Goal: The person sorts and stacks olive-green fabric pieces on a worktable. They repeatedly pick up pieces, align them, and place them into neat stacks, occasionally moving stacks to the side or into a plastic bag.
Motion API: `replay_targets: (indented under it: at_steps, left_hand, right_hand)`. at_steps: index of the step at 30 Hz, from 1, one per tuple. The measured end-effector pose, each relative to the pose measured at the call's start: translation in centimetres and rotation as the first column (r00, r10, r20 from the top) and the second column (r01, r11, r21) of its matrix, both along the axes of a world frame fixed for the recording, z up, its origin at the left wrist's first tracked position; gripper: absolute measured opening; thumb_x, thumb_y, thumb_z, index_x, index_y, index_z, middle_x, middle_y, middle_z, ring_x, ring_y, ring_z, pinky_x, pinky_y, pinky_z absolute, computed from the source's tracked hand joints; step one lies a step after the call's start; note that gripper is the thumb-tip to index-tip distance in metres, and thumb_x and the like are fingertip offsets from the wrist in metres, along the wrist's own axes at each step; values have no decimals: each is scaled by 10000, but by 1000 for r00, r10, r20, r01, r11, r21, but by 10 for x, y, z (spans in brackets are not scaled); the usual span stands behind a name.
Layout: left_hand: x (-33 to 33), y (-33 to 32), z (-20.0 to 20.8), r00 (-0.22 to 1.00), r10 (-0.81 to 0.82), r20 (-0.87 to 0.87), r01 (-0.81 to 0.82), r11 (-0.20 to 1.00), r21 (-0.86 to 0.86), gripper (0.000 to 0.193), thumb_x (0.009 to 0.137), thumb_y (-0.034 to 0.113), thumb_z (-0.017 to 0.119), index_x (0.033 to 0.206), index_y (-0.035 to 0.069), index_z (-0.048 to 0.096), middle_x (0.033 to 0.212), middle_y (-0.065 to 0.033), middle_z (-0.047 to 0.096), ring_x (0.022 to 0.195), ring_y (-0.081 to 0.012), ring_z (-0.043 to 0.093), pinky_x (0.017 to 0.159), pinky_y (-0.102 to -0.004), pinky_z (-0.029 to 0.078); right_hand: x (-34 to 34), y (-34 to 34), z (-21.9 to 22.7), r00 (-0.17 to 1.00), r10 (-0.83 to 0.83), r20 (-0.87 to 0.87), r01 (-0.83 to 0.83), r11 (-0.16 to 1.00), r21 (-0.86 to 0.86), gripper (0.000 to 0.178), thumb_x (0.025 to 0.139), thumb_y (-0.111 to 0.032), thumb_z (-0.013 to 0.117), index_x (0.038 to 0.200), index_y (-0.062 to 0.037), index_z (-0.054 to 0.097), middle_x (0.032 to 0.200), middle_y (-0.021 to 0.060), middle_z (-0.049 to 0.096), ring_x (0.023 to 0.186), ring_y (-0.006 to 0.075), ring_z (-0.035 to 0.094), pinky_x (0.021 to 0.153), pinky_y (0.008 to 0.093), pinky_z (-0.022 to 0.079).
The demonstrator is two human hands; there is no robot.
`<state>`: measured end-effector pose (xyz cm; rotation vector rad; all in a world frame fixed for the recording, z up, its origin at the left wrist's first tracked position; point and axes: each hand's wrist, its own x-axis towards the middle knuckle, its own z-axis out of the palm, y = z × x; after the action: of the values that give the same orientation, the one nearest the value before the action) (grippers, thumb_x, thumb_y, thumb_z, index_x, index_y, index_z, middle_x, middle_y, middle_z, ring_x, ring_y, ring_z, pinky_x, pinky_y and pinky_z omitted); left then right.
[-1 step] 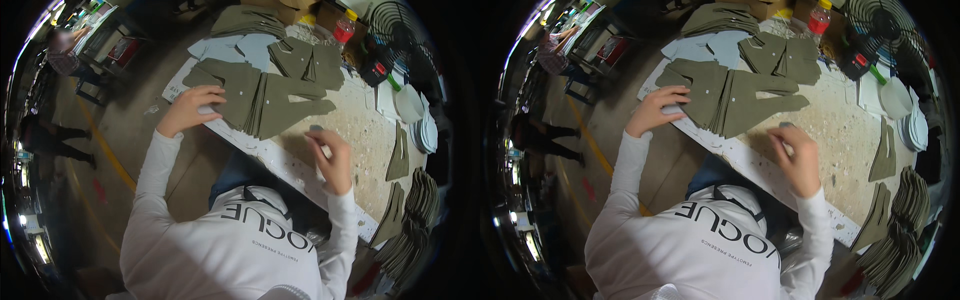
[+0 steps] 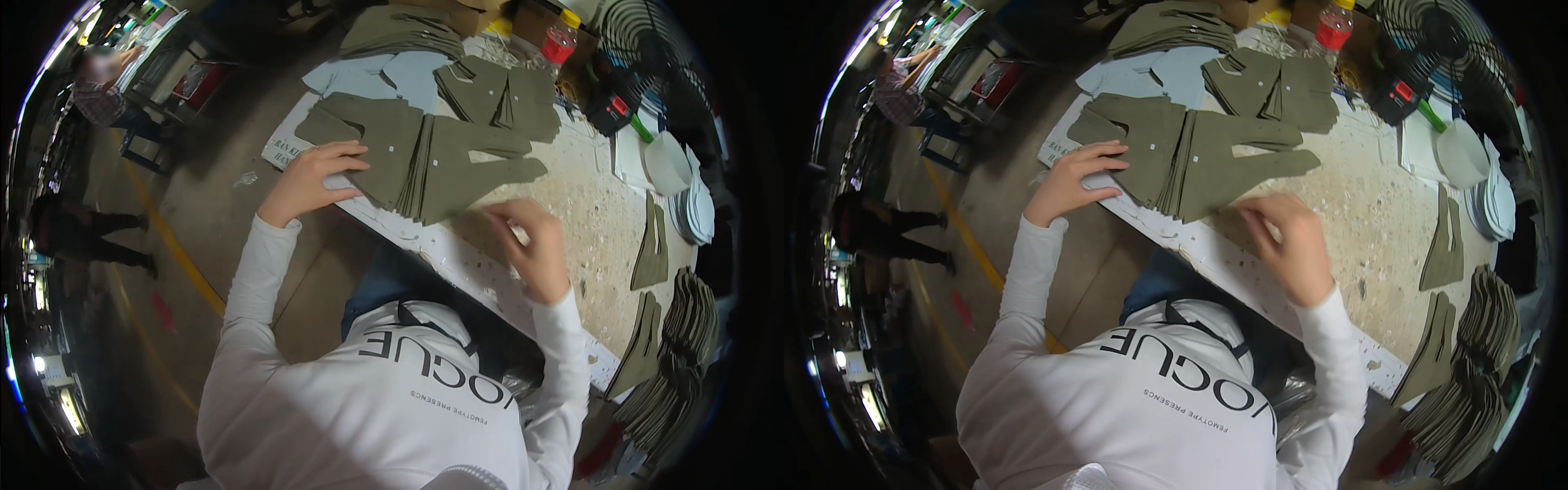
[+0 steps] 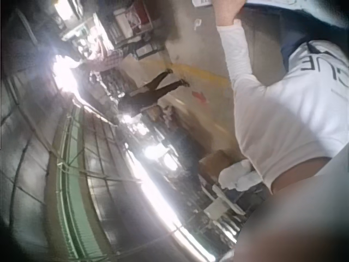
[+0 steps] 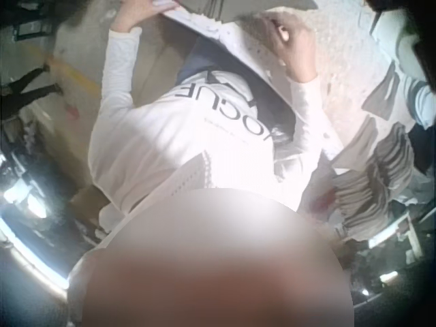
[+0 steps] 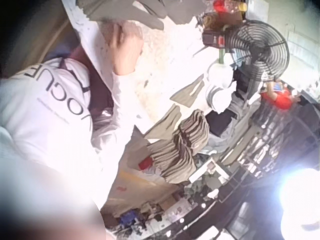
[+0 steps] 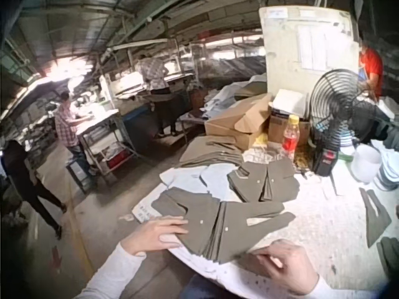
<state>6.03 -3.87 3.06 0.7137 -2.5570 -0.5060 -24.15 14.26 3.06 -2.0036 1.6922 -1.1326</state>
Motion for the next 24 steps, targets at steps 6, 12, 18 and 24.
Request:
replay_targets:
  at_steps: [6, 12, 18, 24]
  left_hand:
    - [1, -6, -26, 1000, 15, -12, -14, 992, 127, 310, 712, 91, 793, 1016, 77, 733, 1232, -62, 653, 1172, -259, 606, 951, -364, 504]
    - [6, -22, -21, 996, -75, -51, 84, 974, 210, 235, 794, 69, 735, 1026, 45, 717, 1115, -82, 696, 1063, -221, 651, 904, -314, 504]
    - [-15, -38, -12, 828, 267, -493, -119, 943, 310, 121, 895, 81, 670, 965, -16, 675, 894, -58, 719, 817, -95, 657, 742, -238, 510]
    - [-89, -20, 11, 598, 331, -730, -370, 922, 115, 128, 934, 80, 634, 1018, 1, 690, 862, -21, 709, 739, -46, 612, 658, -194, 476]
  right_hand:
    - [34, -55, -20, 940, 178, -290, -193, 981, -22, 299, 745, -156, 743, 1023, -82, 659, 929, 60, 579, 911, 253, 574, 758, 362, 511]
    - [39, -57, -32, 887, 125, -445, -194, 975, -112, 340, 735, -153, 739, 1055, -86, 644, 929, 49, 571, 885, 235, 575, 756, 356, 511]
    - [32, -61, -41, 937, -13, -350, -63, 977, -206, 218, 772, -109, 697, 973, -42, 647, 853, 64, 583, 752, 240, 600, 679, 342, 513]
    - [-16, -61, -11, 754, -422, 504, 400, 903, 156, 310, 887, -194, 707, 1093, 35, 671, 966, 73, 709, 725, 90, 613, 581, 242, 489]
